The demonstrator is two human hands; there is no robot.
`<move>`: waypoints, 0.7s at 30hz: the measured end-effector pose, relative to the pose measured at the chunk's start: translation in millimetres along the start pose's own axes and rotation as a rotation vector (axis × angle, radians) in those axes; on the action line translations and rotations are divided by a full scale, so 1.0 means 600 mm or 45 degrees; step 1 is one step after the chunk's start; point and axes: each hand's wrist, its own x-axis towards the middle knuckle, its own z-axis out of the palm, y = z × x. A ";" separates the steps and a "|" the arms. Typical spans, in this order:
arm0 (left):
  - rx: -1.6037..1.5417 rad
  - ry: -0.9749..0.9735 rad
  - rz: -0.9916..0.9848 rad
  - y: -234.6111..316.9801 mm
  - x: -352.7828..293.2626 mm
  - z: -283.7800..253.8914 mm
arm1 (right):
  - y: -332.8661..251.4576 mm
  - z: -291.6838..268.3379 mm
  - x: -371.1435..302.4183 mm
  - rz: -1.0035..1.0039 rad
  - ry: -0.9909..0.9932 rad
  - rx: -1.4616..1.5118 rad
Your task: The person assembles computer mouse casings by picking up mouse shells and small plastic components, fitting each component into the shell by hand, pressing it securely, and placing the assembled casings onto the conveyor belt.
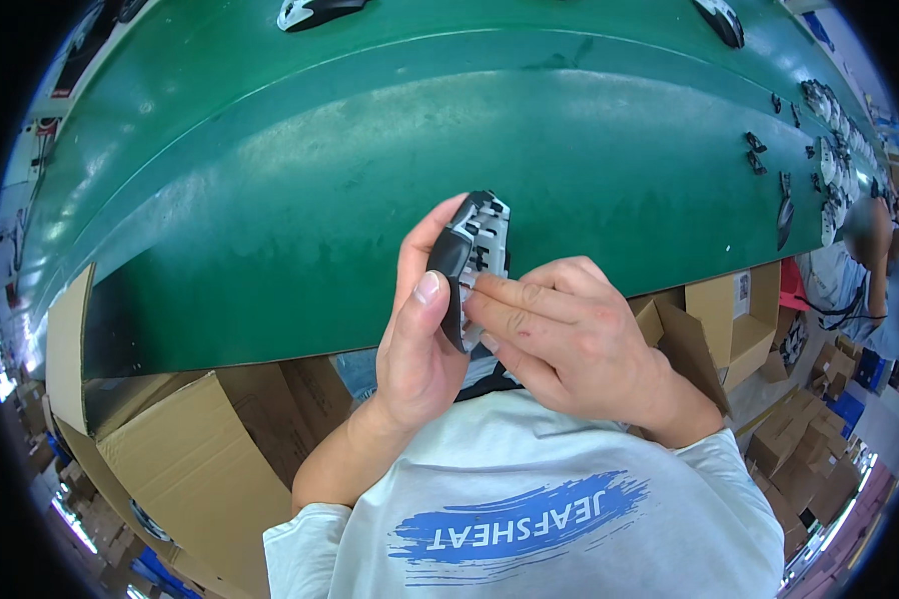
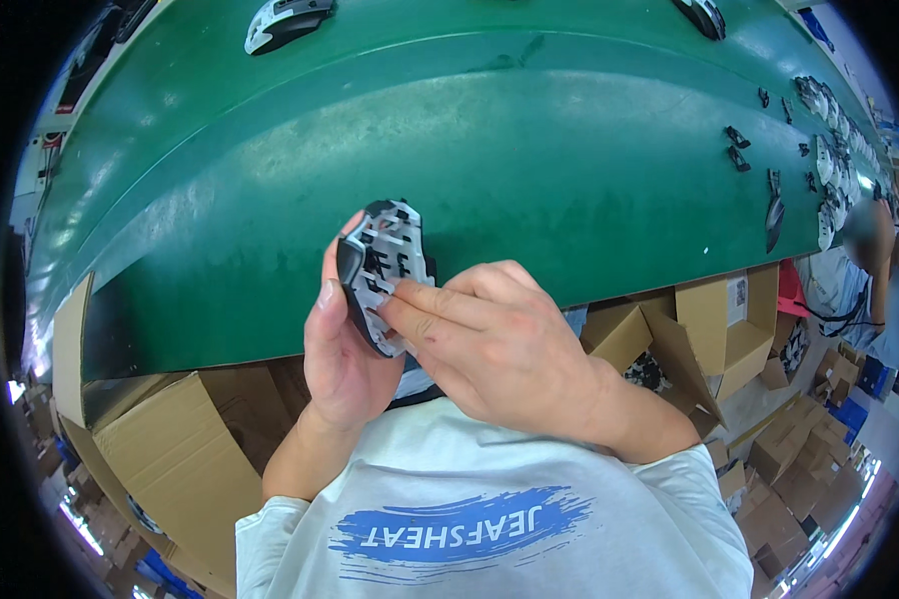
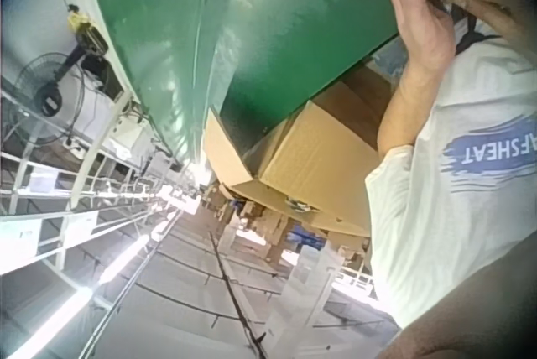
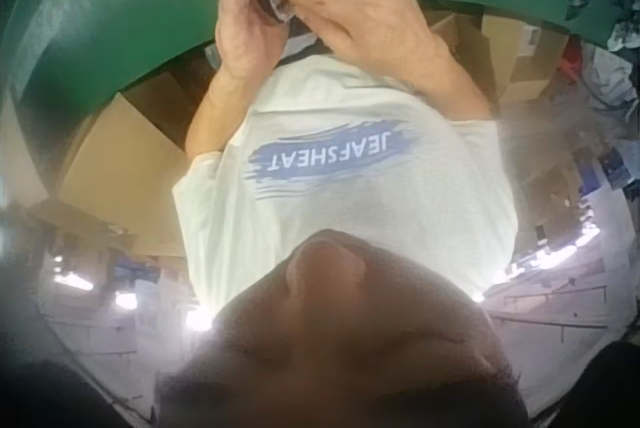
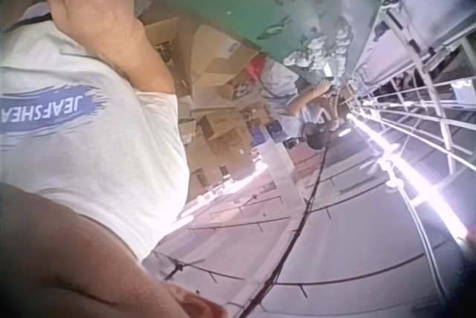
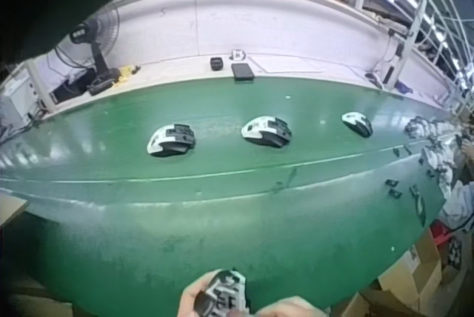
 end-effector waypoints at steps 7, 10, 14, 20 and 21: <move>-0.052 0.122 0.142 -0.007 0.006 0.023 | 0.046 0.000 0.018 -0.188 -0.037 0.212; -0.013 0.121 0.168 -0.015 0.014 0.009 | 0.050 -0.006 0.030 -0.154 -0.117 0.158; 0.020 0.065 0.186 -0.016 0.024 -0.009 | 0.048 0.019 0.023 -0.122 0.062 0.090; -0.043 0.116 0.180 0.004 0.019 -0.007 | 0.039 0.063 0.027 -0.190 0.473 0.125; -0.098 0.108 0.201 -0.002 0.027 -0.003 | 0.040 0.060 0.026 -0.162 0.479 0.148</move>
